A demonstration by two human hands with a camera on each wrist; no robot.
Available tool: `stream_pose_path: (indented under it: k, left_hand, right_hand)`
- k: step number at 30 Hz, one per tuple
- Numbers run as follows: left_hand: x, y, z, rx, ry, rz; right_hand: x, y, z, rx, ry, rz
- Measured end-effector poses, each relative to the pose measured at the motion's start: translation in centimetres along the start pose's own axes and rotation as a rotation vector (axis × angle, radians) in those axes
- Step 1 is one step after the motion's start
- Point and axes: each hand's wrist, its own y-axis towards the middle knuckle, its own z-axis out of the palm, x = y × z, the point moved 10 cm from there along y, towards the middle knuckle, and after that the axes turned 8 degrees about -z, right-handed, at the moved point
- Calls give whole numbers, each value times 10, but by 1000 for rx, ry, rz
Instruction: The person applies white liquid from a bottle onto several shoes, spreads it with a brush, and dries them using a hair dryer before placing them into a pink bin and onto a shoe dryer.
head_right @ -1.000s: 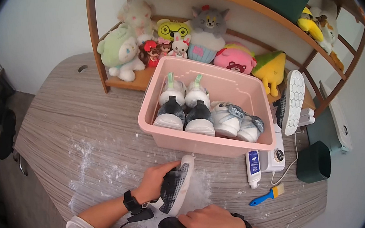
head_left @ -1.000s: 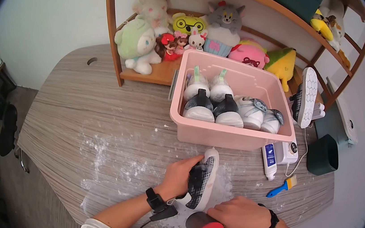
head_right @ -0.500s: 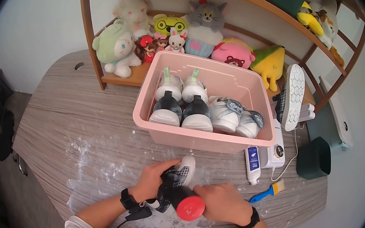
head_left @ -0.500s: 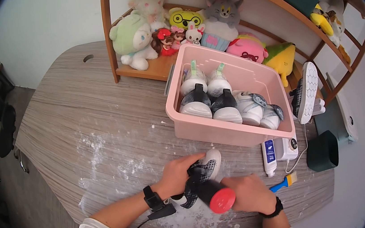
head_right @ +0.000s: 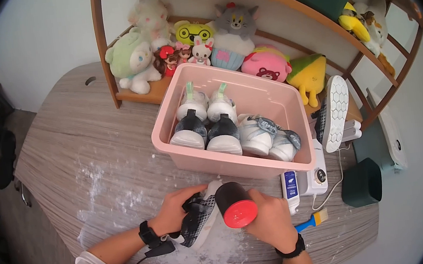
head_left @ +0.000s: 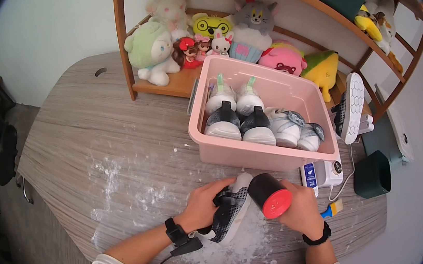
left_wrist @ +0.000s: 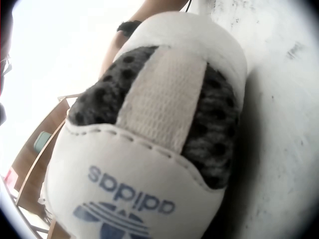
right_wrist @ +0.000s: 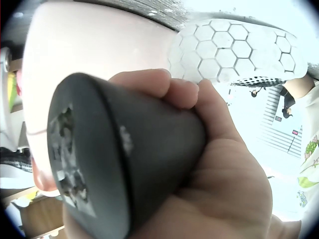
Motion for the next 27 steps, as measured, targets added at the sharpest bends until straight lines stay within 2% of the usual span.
stream_pose_path:
  k: [3,7,9,10,12,13,15,17,19,21,23,25,26,27]
  left_hand:
    - [-8,-1,-13,-96,-138,27]
    - [-15,-4,-23,-147,-151,75]
    - [-32,-12,-38,-313,-56,219]
    - [-34,-13,-40,-312,-50,225]
    - [-56,-24,-46,-422,174,418]
    - [-57,-24,-49,-423,179,426]
    - [-71,-33,-38,-400,376,624]
    - [-71,-35,-35,-382,437,670]
    - [-72,-40,-26,-321,439,734]
    - [-69,-42,-23,-285,399,742]
    - [-71,-44,-21,-261,363,755]
    - [-62,-34,-29,-246,180,569]
    - [-65,-32,-27,-245,183,574]
    - [-62,-28,-34,-316,102,516]
  right_hand:
    - [-2,0,-11,-61,56,-31]
    - [-1,-4,-24,-129,201,-66]
    - [-1,-7,-28,-136,264,-62]
    - [0,-8,-30,-139,326,-58]
    - [4,-12,-35,-126,344,-78]
    - [7,-14,-36,-105,360,-94]
    - [17,-15,-37,-100,362,-118]
    - [16,-17,-32,-90,364,-131]
    - [2,-20,-1,66,495,-55]
    - [5,-18,-4,72,536,-57]
    - [17,-16,-14,98,491,-157]
    - [13,-21,-18,123,448,-184]
    - [14,-22,-18,152,409,-205]
    - [17,-20,-22,148,409,-207]
